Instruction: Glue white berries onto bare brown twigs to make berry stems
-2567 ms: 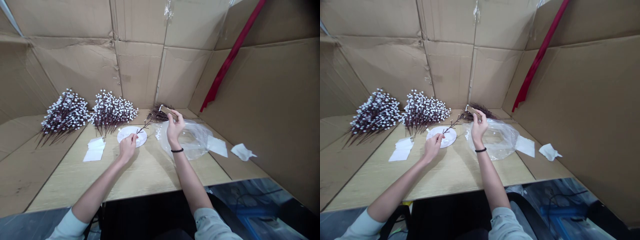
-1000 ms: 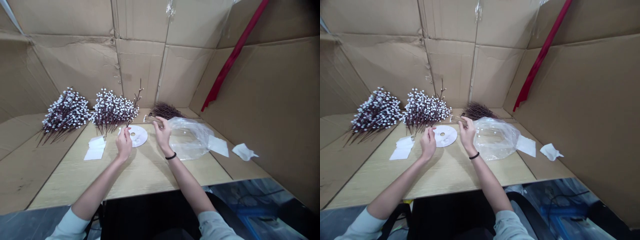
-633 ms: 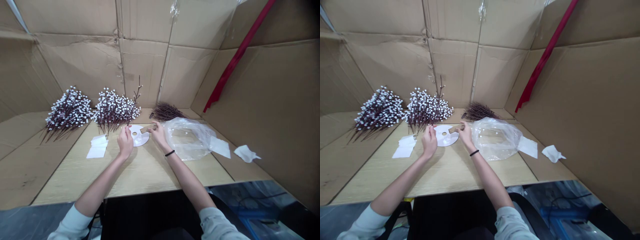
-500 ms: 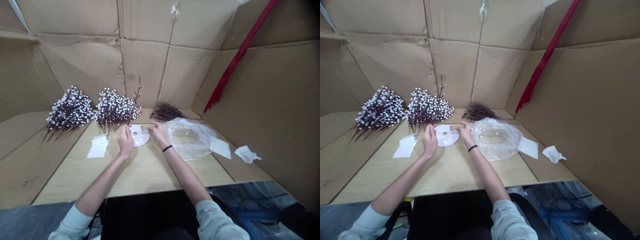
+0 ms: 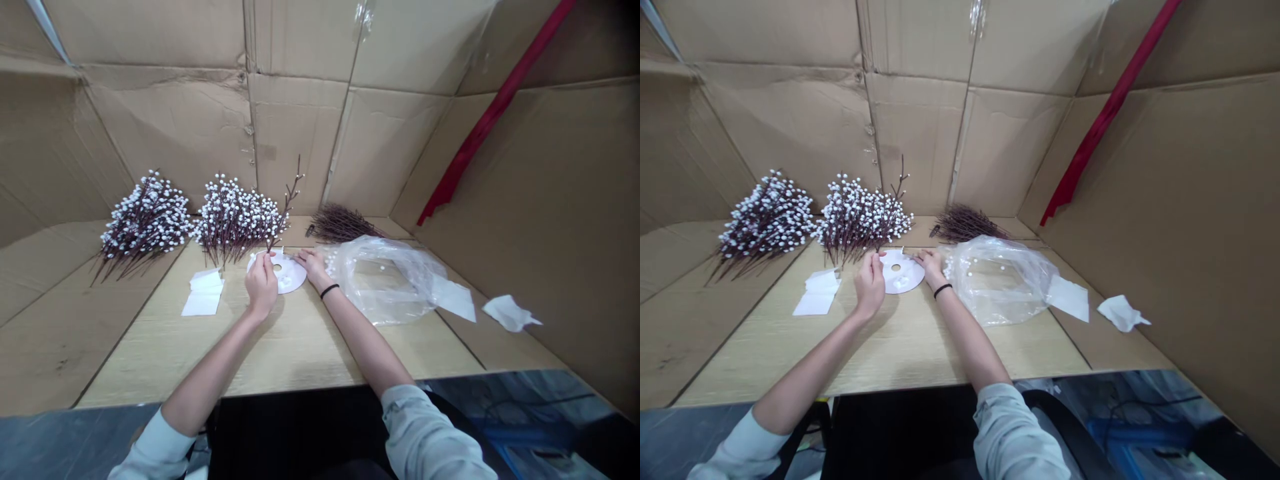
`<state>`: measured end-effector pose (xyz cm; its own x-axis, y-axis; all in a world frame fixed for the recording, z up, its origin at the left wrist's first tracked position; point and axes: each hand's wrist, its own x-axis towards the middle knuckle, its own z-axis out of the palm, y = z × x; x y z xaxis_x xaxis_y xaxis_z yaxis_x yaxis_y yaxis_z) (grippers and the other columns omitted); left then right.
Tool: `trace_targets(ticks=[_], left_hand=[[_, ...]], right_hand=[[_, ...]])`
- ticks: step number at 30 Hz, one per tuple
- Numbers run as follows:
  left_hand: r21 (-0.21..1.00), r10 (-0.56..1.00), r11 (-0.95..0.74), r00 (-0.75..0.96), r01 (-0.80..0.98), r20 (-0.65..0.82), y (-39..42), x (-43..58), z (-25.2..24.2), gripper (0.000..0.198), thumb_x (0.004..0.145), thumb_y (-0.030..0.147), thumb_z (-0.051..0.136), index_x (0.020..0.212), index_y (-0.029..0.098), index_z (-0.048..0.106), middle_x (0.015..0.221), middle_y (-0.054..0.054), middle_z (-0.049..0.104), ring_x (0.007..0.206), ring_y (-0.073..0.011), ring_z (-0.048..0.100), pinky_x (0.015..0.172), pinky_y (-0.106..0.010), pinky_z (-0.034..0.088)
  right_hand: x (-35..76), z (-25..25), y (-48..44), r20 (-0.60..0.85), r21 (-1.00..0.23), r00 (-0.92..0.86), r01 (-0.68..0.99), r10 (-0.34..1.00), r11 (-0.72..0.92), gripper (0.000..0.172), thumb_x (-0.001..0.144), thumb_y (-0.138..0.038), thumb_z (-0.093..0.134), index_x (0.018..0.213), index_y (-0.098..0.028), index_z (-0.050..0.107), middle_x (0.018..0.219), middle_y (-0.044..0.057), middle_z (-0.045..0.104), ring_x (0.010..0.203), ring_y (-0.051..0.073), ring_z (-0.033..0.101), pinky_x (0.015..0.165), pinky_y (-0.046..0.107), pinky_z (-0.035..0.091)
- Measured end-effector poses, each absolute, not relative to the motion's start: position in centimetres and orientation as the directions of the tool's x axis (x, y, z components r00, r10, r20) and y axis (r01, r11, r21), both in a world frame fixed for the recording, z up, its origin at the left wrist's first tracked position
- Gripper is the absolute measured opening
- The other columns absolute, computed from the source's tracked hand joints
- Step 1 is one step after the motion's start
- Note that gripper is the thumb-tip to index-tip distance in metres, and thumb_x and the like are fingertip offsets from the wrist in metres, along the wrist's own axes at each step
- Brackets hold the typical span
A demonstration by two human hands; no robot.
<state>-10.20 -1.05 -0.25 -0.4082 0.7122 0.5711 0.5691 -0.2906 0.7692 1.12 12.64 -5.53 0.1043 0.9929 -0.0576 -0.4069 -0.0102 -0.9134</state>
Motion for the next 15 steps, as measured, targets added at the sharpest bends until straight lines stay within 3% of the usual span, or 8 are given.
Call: trace_targets(ticks=[8,15], left_hand=[[0.762,0.718,-0.273,-0.402,0.587,0.568,-1.01,-10.33,-0.38,0.035,0.089,0.033,0.025,0.089,0.017,0.056,0.078,-0.005,0.062,0.073,-0.0153,0.056,0.068,-0.026,0.039],[0.759,0.726,-0.273,-0.391,0.591,0.566,-0.91,-10.35,-0.56,0.035,0.090,0.034,0.025,0.091,0.018,0.056,0.083,-0.006,0.063,0.073,-0.0151,0.056,0.067,-0.026,0.039]], right_hand=[[1.69,-5.97,12.89,-0.021,-0.950,0.109,-0.311,0.994,0.014,0.017,0.064,-0.002,0.059,0.070,-0.016,0.051,0.060,-0.002,0.057,0.058,0.010,0.061,0.069,0.027,0.056],[1.85,-6.52,13.51,0.012,-0.994,0.131,-0.103,0.991,0.026,0.013,0.064,-0.006,0.058,0.075,-0.013,0.055,0.069,0.004,0.064,0.063,0.014,0.063,0.069,0.030,0.055]])
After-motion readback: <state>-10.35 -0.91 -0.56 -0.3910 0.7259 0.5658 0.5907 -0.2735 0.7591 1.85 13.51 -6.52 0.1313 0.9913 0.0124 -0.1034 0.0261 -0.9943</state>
